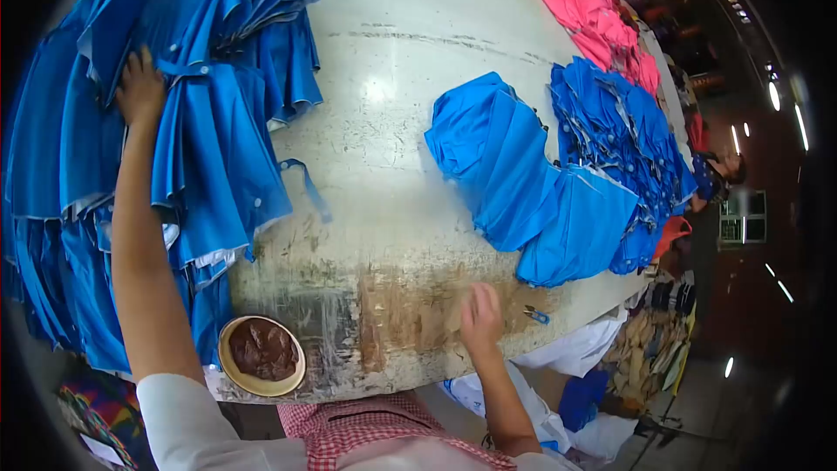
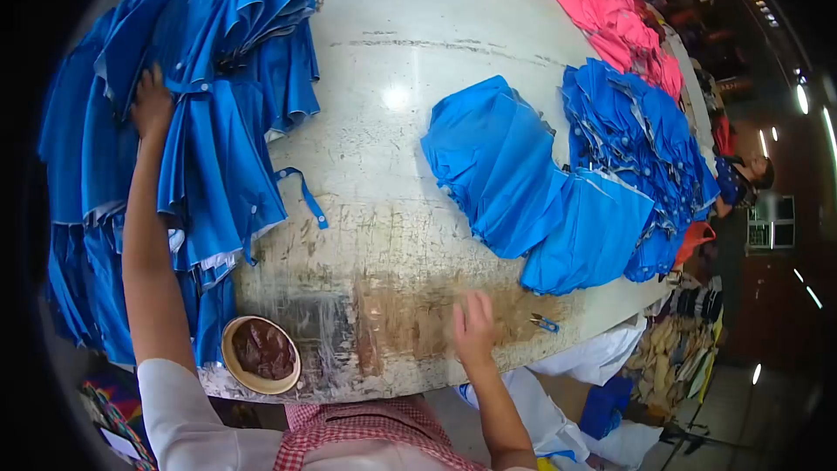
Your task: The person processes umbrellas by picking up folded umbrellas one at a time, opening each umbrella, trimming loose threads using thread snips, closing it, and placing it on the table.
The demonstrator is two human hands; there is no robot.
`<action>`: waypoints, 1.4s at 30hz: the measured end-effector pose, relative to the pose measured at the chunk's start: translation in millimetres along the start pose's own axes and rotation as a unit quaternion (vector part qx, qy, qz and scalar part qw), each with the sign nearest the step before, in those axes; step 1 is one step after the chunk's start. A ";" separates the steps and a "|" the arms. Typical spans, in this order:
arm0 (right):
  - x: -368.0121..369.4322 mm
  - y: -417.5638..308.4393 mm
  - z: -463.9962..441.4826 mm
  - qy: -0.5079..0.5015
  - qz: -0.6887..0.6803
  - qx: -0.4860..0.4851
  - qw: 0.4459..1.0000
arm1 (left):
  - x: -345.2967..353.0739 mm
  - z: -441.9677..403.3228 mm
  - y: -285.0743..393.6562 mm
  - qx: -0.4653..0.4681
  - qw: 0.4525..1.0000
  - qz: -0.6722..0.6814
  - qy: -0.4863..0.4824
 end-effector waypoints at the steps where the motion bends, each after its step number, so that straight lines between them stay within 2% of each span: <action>1: -4.4 9.2 -13.5 0.033 0.042 0.007 0.999 | -3.1 0.7 4.8 0.012 1.000 -0.005 0.021; 2: -6.8 16.0 -28.3 0.067 0.084 0.006 0.994 | -8.7 0.0 3.9 0.017 0.999 -0.009 0.046; 3: -10.8 17.9 -44.6 0.085 0.080 0.043 0.992 | -13.7 -0.5 1.3 0.015 0.997 -0.013 0.074; 4: -14.0 18.9 -61.2 0.105 0.073 0.077 0.989 | -15.1 -1.5 -3.2 0.048 0.989 0.090 0.105; 6: -10.7 28.6 -93.2 0.169 0.140 0.106 0.970 | -21.4 1.4 -24.1 0.111 0.936 0.286 0.169; 7: -8.1 34.6 -107.9 0.202 0.170 0.120 0.957 | -55.5 32.2 -26.6 0.124 0.914 0.347 0.172; 10: 4.4 60.2 -145.5 0.165 0.083 0.186 0.965 | -124.9 127.2 -27.6 0.187 0.859 0.454 0.147; 12: 8.9 96.8 -148.6 0.136 -0.108 0.158 0.972 | -146.0 190.7 -15.2 0.264 0.804 0.532 0.036; 13: 8.3 109.7 -149.6 0.117 -0.201 0.138 0.963 | -156.7 227.0 -4.6 0.280 0.769 0.572 -0.055; 14: 15.8 129.8 -134.9 0.145 -0.478 0.187 0.846 | -154.0 261.9 7.0 0.288 0.730 0.599 -0.158; 15: -2.4 113.7 -112.8 0.143 -0.565 0.161 0.796 | -157.8 301.4 18.8 0.309 0.716 0.593 -0.200; 16: -24.5 94.3 -86.7 0.130 -0.593 0.145 0.782 | -163.5 343.1 33.5 0.352 0.700 0.579 -0.225; 18: -60.2 50.4 -15.1 0.158 -0.624 0.129 0.754 | -161.5 424.2 67.8 0.387 0.610 0.607 -0.331; 19: -66.3 44.6 24.1 0.096 -0.631 0.086 0.765 | -148.7 459.8 87.6 0.342 0.554 0.655 -0.383; 20: -67.5 29.4 64.6 0.058 -0.634 0.098 0.765 | -141.1 480.6 106.7 0.273 0.494 0.725 -0.394; 21: -60.1 21.1 100.8 -0.063 -0.619 0.091 0.777 | -129.6 501.6 126.3 0.198 0.426 0.786 -0.402; 22: -53.4 11.9 140.8 -0.185 -0.585 0.073 0.786 | -97.7 523.8 149.3 0.130 0.334 0.824 -0.439; 23: -44.2 7.7 167.8 -0.279 -0.447 -0.083 0.846 | -75.7 545.6 165.1 0.060 0.238 0.847 -0.471; 24: -47.0 4.9 189.7 -0.314 -0.414 -0.177 0.836 | -77.7 571.7 171.3 -0.004 0.192 0.843 -0.502; 25: -74.4 8.5 202.6 -0.244 -0.368 -0.254 0.861 | -72.5 587.0 189.8 0.111 0.061 0.862 -0.492; 26: -92.7 42.5 206.7 -0.207 -0.493 -0.147 0.832 | -104.4 610.6 190.7 0.121 0.118 0.850 -0.500; 27: -109.0 77.0 213.7 -0.167 -0.607 -0.037 0.776 | -138.0 638.1 186.8 0.129 0.177 0.835 -0.505; 29: -182.3 101.4 216.6 0.049 -0.437 -0.135 0.888 | -181.9 682.1 189.6 0.364 0.442 0.691 -0.442; 30: -200.9 101.5 222.5 0.056 -0.365 -0.152 0.917 | -200.6 704.9 192.4 0.463 0.551 0.579 -0.382; 32: -230.3 93.0 238.8 0.070 -0.215 -0.181 0.957 | -228.6 747.4 197.9 0.552 0.615 0.455 -0.332; 33: -230.9 93.9 244.9 0.044 -0.200 -0.209 0.956 | -239.2 764.8 199.4 0.589 0.642 0.387 -0.303; 35: -225.8 105.3 262.0 0.070 -0.261 -0.280 0.921 | -256.8 782.8 197.9 0.601 0.638 0.394 -0.277; 37: -231.9 118.5 279.5 0.063 -0.258 -0.270 0.925 | -264.9 793.9 193.4 0.627 0.637 0.371 -0.250; 38: -235.5 126.4 286.9 0.059 -0.259 -0.263 0.927 | -266.2 794.7 188.8 0.636 0.662 0.319 -0.236; 39: -242.3 152.3 290.6 0.076 -0.305 -0.195 0.929 | -268.1 791.7 181.6 0.642 0.684 0.267 -0.221; 40: -260.4 181.3 296.3 0.141 -0.291 -0.148 0.935 | -268.5 785.4 173.3 0.643 0.705 0.219 -0.204; 42: -274.7 251.0 306.7 0.186 -0.348 -0.061 0.917 | -266.1 754.1 143.5 0.665 0.714 0.169 -0.139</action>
Point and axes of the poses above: each hand's wrist, its own z-axis away from the middle knuckle, its own x-axis out of the palm, y = z × x, the point moved 7 cm from there along -z, towards the middle knuckle, and after that the axes turned 11 degrees about -y, right-handed, at the moved point
